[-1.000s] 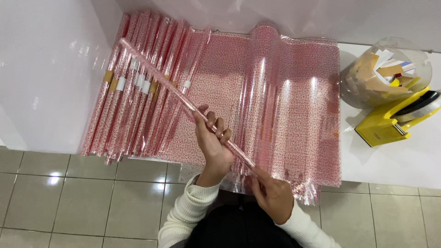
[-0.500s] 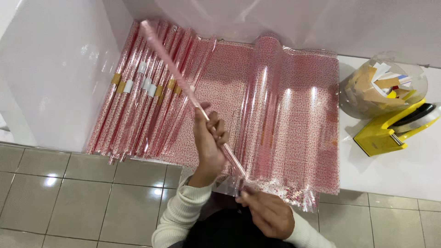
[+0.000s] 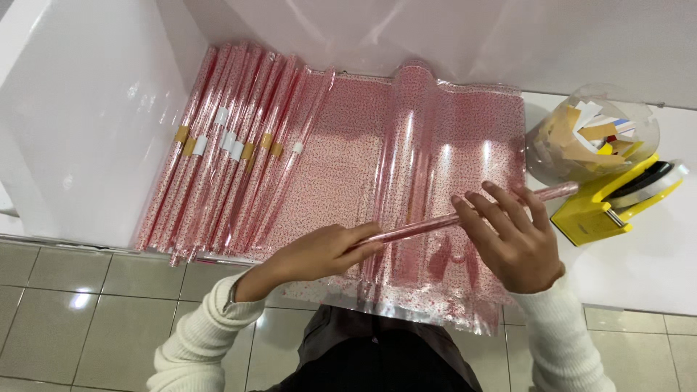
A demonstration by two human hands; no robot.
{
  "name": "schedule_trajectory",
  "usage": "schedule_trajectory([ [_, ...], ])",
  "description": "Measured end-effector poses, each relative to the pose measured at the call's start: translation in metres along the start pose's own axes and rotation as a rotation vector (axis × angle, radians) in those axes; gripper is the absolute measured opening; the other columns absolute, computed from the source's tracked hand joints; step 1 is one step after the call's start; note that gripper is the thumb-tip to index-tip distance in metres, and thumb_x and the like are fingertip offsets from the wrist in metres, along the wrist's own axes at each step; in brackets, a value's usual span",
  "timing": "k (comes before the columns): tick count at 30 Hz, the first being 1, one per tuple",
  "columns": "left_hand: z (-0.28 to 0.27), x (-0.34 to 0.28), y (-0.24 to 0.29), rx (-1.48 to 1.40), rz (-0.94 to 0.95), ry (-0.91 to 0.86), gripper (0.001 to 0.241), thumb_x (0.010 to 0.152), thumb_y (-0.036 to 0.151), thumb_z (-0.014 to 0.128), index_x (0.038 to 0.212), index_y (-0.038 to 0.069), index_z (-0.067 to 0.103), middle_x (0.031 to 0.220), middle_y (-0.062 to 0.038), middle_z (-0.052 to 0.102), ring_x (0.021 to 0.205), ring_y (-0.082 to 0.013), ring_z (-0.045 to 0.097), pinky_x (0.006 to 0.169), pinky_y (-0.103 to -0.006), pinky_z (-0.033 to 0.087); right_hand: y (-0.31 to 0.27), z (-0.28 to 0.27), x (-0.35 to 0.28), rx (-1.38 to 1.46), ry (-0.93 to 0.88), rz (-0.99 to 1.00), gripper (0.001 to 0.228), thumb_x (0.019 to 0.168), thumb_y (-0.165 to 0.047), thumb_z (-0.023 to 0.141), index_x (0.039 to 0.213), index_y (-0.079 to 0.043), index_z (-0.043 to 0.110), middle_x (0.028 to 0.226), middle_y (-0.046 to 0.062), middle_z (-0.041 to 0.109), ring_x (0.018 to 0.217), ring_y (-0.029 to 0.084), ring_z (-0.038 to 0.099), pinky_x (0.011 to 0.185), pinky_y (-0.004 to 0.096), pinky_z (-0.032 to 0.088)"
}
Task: The person unrolls a sheet of pink speckled wrapping paper on a white counter, then rolls it tightly into a cylindrical shape by hand. They secure the rolled paper with a small white label and place it alongside other similar rolls.
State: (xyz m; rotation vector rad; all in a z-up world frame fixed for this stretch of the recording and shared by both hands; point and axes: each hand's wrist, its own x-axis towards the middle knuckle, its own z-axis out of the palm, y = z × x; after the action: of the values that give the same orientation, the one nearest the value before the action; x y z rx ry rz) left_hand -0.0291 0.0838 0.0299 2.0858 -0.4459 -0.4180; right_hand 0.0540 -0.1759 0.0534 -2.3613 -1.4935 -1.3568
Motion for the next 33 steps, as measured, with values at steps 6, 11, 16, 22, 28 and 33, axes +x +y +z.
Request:
schedule_trajectory([
  [6,-0.019,-0.007,-0.007,0.08,-0.032,-0.176,0.053,0.087,0.041,0.046,0.129,0.01,0.038,0.069,-0.016,0.061,0.053,-0.022,0.057,0.05,-0.029,0.047,0.005,-0.021,-0.008,0.142,-0.133,0.076,0.016,0.082,-0.014,0.065,0.097,-0.014,0.068,0.089,0.004,0.067,0.085,0.02,0.063,0.084,0.034,0.046],
  [11,-0.035,-0.002,-0.013,0.163,-0.014,-0.185,0.034,0.091,0.028,0.046,0.12,0.012,0.038,0.08,-0.02,0.063,0.061,-0.027,0.063,0.052,-0.0297,0.052,0.008,-0.025,-0.014,0.137,-0.088,0.018,0.014,0.085,-0.012,0.061,0.097,-0.013,0.068,0.094,0.005,0.068,0.079,0.019,0.062,0.075,0.032,0.047],
  [16,-0.041,0.01,-0.013,0.703,0.074,0.155,0.027,0.091,0.032,0.046,0.114,0.018,0.052,0.077,-0.014,0.064,0.069,-0.0257,0.062,0.063,-0.0369,0.05,0.001,-0.016,-0.019,0.206,-0.079,0.066,0.014,0.087,-0.01,0.057,0.095,-0.009,0.069,0.088,0.007,0.068,0.071,0.02,0.062,0.067,0.031,0.047],
  [22,-0.033,0.023,-0.015,1.027,0.193,0.736,0.023,0.085,0.034,0.057,0.102,0.02,0.062,0.114,-0.008,0.05,0.113,-0.0284,0.038,0.1,-0.0535,0.022,-0.025,-0.001,-0.033,0.446,-0.043,0.313,0.015,0.08,-0.003,0.064,0.094,-0.004,0.069,0.079,0.009,0.067,0.063,0.023,0.061,0.062,0.032,0.048],
  [28,0.022,0.032,0.018,-0.256,0.198,1.119,0.067,0.081,0.029,0.063,0.131,0.009,0.023,0.126,-0.018,0.033,0.119,-0.0356,0.032,0.104,-0.0547,0.022,-0.047,0.003,-0.041,0.853,0.021,0.731,0.019,0.078,-0.001,0.062,0.096,-0.002,0.068,0.072,0.01,0.069,0.059,0.02,0.064,0.057,0.029,0.05],
  [33,0.067,0.052,0.025,-0.801,0.319,0.76,0.031,0.09,0.024,0.049,0.108,-0.001,0.053,0.098,-0.015,0.06,0.099,-0.0248,0.058,0.092,-0.0391,0.043,-0.074,0.005,-0.019,1.131,-0.013,0.929,0.018,0.078,-0.002,0.061,0.095,0.0,0.067,0.07,0.014,0.07,0.054,0.022,0.066,0.052,0.031,0.05],
])
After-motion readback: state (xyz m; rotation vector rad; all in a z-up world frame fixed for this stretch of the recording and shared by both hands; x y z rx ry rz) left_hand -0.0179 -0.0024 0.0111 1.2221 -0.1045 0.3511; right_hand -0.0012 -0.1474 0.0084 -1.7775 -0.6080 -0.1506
